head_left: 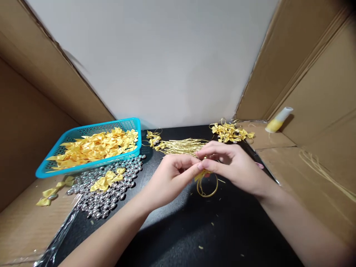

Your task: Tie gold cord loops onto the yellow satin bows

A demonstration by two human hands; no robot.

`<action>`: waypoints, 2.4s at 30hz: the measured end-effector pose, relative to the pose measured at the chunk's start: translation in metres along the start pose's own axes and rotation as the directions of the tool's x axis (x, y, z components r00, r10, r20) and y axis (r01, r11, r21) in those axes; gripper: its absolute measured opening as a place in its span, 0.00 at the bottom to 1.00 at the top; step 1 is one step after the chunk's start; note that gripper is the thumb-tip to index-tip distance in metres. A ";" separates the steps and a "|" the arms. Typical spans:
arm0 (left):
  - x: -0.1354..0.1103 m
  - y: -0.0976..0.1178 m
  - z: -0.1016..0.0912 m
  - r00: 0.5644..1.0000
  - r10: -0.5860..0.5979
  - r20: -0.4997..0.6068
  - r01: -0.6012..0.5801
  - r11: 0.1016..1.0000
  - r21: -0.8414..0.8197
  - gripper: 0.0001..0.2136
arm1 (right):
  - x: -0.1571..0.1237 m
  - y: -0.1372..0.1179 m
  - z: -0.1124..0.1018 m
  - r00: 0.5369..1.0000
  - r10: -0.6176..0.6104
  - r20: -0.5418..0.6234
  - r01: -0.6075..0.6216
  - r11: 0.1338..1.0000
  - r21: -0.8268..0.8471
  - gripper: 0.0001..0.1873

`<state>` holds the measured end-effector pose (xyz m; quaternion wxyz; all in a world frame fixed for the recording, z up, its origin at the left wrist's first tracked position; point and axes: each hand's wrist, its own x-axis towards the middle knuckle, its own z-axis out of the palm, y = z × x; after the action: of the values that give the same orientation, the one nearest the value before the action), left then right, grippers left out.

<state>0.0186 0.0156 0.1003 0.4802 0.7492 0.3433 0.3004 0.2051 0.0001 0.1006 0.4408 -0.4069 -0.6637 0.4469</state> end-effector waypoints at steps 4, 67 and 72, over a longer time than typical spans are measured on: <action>0.000 0.000 0.000 0.999 -0.007 0.049 0.005 0.999 0.039 0.15 | 0.002 0.005 0.008 0.995 0.099 0.024 -0.102 0.970 0.222 0.04; 0.006 -0.014 -0.010 0.955 -0.014 -0.295 0.008 1.000 -0.022 0.09 | 0.004 0.013 -0.008 0.930 -0.009 -0.367 0.034 0.998 0.062 0.11; 0.004 -0.010 -0.007 0.979 -0.011 -0.203 0.022 0.999 0.050 0.09 | -0.010 -0.007 0.001 0.933 -0.274 -0.233 0.219 0.946 -0.238 0.04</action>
<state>0.0127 0.0253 0.0942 0.4258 0.7240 0.4042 0.3622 0.2055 -0.0117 0.1051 0.5326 -0.4196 -0.6884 0.2576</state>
